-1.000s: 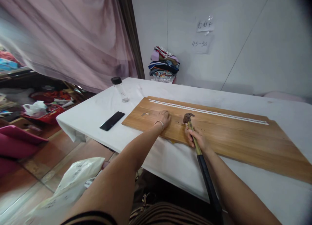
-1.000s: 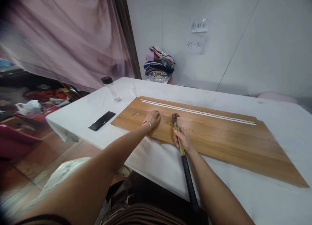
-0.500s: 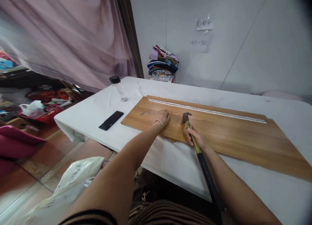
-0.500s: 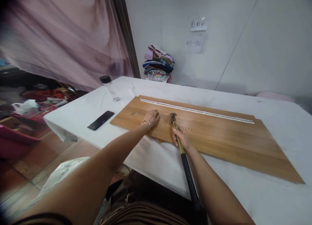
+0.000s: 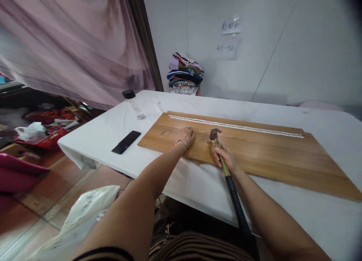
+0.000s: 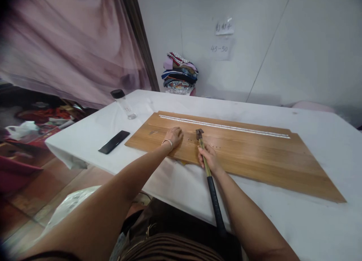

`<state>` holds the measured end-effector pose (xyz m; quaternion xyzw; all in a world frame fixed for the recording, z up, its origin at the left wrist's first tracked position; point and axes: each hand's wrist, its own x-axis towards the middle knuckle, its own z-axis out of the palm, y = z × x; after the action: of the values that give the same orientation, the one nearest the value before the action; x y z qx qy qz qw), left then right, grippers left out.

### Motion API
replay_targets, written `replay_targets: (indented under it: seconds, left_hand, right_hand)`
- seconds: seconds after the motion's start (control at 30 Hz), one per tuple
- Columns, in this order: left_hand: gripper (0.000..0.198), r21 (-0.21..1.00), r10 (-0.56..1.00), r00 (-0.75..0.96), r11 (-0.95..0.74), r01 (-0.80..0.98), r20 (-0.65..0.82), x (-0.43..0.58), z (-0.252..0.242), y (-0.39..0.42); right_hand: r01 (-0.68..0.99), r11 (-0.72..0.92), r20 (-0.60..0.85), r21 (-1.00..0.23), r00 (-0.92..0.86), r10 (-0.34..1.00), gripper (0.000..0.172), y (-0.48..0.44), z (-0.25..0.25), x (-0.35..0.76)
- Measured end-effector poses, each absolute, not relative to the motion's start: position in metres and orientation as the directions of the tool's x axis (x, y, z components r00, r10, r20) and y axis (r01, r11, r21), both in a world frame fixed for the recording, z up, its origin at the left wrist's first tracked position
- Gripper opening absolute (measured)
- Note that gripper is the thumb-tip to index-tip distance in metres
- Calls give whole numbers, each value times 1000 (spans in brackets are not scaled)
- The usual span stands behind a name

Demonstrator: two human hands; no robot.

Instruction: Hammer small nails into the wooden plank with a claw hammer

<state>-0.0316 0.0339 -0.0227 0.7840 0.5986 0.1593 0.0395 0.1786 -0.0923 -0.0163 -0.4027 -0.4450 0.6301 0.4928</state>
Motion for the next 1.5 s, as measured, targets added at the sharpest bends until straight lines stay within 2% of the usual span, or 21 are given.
replay_targets:
  seconds: [1.5]
  left_hand:
    - [22,243,951,236,-281,928,198,-32,-18,33]
  right_hand:
    - [-239,-141,-101,-961,-175,979,47,-92,-10,176]
